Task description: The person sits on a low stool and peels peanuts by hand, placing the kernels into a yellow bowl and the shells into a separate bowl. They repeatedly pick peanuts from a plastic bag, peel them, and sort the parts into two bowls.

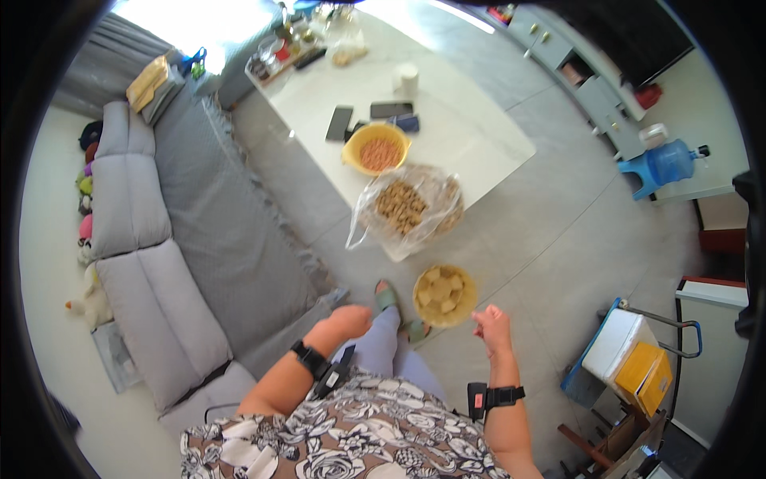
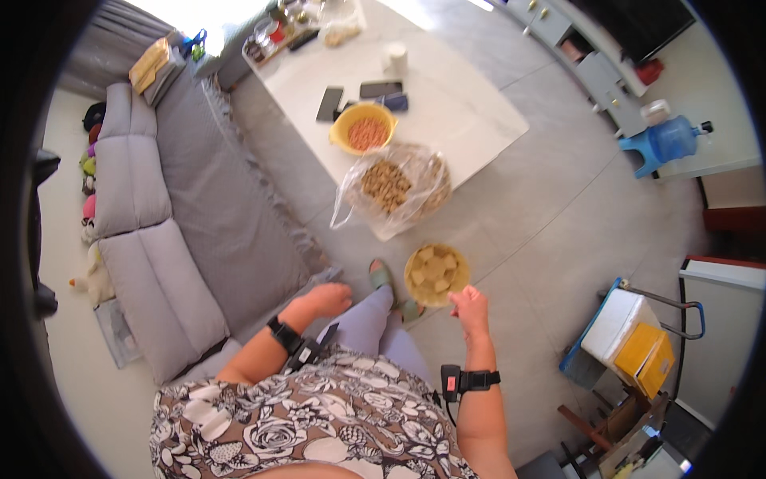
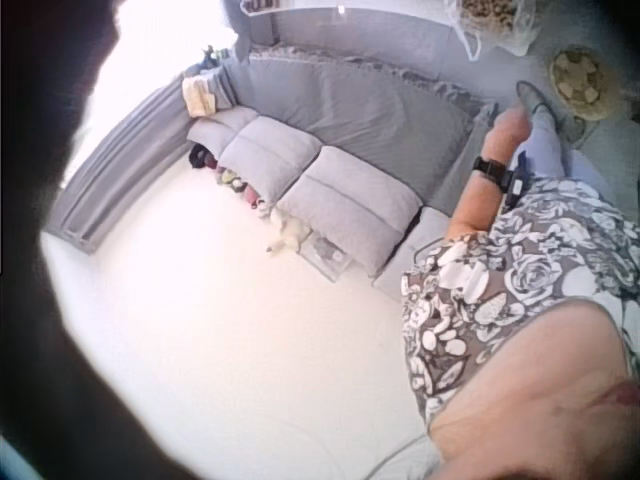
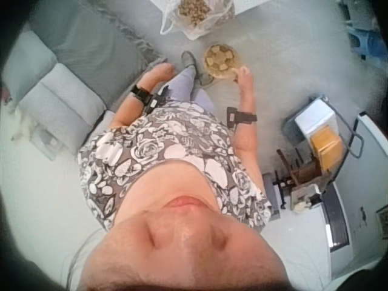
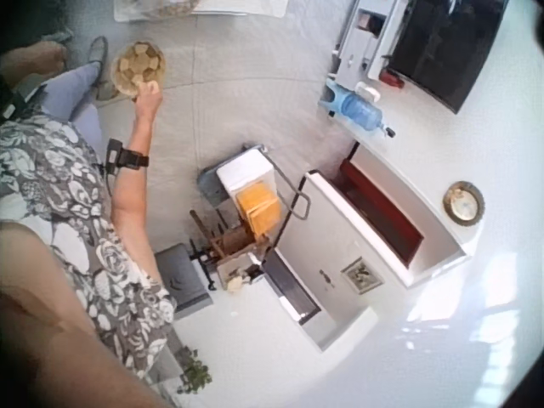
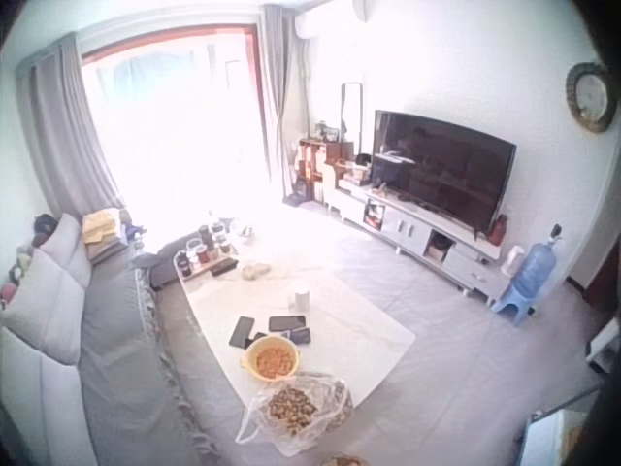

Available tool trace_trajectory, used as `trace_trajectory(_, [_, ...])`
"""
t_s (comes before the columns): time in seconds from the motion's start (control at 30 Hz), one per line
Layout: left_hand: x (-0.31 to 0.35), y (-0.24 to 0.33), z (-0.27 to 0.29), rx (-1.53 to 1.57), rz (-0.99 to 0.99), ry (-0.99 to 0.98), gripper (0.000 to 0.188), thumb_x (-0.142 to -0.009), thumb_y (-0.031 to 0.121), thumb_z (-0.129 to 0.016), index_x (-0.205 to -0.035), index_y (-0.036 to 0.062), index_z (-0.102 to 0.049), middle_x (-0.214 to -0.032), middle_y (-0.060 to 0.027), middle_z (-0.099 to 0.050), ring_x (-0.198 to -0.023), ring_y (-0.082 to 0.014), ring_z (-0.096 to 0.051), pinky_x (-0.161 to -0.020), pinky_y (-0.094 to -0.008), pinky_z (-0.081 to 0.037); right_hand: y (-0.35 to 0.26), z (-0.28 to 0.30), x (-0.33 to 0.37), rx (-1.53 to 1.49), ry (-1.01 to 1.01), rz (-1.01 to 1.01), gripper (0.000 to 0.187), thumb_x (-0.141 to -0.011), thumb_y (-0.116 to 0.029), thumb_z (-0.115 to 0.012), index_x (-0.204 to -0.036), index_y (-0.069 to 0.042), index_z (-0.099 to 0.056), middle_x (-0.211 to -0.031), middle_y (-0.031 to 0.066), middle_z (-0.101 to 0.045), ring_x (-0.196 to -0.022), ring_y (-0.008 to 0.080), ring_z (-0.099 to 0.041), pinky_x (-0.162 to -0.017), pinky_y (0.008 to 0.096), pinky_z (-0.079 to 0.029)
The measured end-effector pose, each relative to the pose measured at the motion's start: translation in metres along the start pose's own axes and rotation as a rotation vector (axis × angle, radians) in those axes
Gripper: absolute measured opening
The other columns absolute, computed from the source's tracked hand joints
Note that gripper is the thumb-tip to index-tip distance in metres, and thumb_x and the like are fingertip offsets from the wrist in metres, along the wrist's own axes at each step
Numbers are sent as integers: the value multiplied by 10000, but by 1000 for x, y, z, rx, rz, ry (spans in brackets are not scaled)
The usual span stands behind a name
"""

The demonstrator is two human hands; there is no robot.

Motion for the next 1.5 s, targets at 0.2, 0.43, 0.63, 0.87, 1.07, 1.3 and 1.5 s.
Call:
trace_trajectory(0.2, [19,19,12,19,45,185,279,-809,265,-505,-910,21,-596,-913,-199,-617,-897,-362,-582,-789,-455,-457,-11,27,14,3,-46,163,338,-737,-80,-649,-595,-151,-350,-526,-48,-386,-446,58,-390,-439,231,-414])
trace_trajectory(0.43, [27,57,25,-81,-1,180,323,-815,258,-486,-1014,32,-604,-919,-187,-634,-884,-364,-595,-774,-445,-473,-11,66,38,-38,28,192,364,-740,-76,-642,-592,-160,-321,-527,-55,-344,-451,56,-357,-436,228,-396])
trace_trajectory(0.63, [7,94,38,-181,-108,125,309,-813,271,-517,-1021,61,-606,-910,-179,-635,-860,-352,-602,-753,-436,-482,-1,112,50,-258,113,196,365,-744,-60,-634,-598,-168,-317,-531,-60,-322,-455,57,-342,-444,224,-388])
trace_trajectory(0.87, [-20,141,64,-260,-114,-10,272,-823,264,-515,-976,51,-590,-975,-164,-617,-916,-349,-582,-766,-451,-473,1,114,72,-528,39,163,373,-771,-42,-603,-593,-173,-303,-518,-56,-289,-449,56,-314,-470,226,-384])
trace_trajectory(1.07, [-23,145,79,-94,-270,30,255,-807,230,-503,-941,36,-599,-955,-158,-624,-899,-348,-590,-771,-435,-474,4,53,56,-760,-168,-3,369,-796,-17,-579,-608,-166,-298,-522,-57,-267,-444,61,-293,-469,240,-355])
trace_trajectory(1.3, [-6,-39,136,-57,-25,14,248,-815,231,-514,-939,27,-582,-955,-171,-614,-887,-352,-583,-762,-444,-465,-44,-115,2,-667,-406,-187,393,-802,2,-562,-584,-163,-279,-519,-61,-258,-437,66,-281,-474,234,-354])
trace_trajectory(1.5, [-11,-199,230,0,59,87,237,-808,235,-528,-905,24,-580,-920,-171,-614,-866,-357,-587,-750,-452,-470,-118,-309,-62,-693,-478,-339,381,-829,-7,-527,-571,-173,-302,-518,-73,-245,-438,61,-273,-485,220,-334])
Point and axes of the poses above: each hand's wrist, its own x-axis away from the middle knuckle, its own z-axis out of the back of the hand, y = z × x, the point moved 4 cm from there along -x, towards the middle knuckle
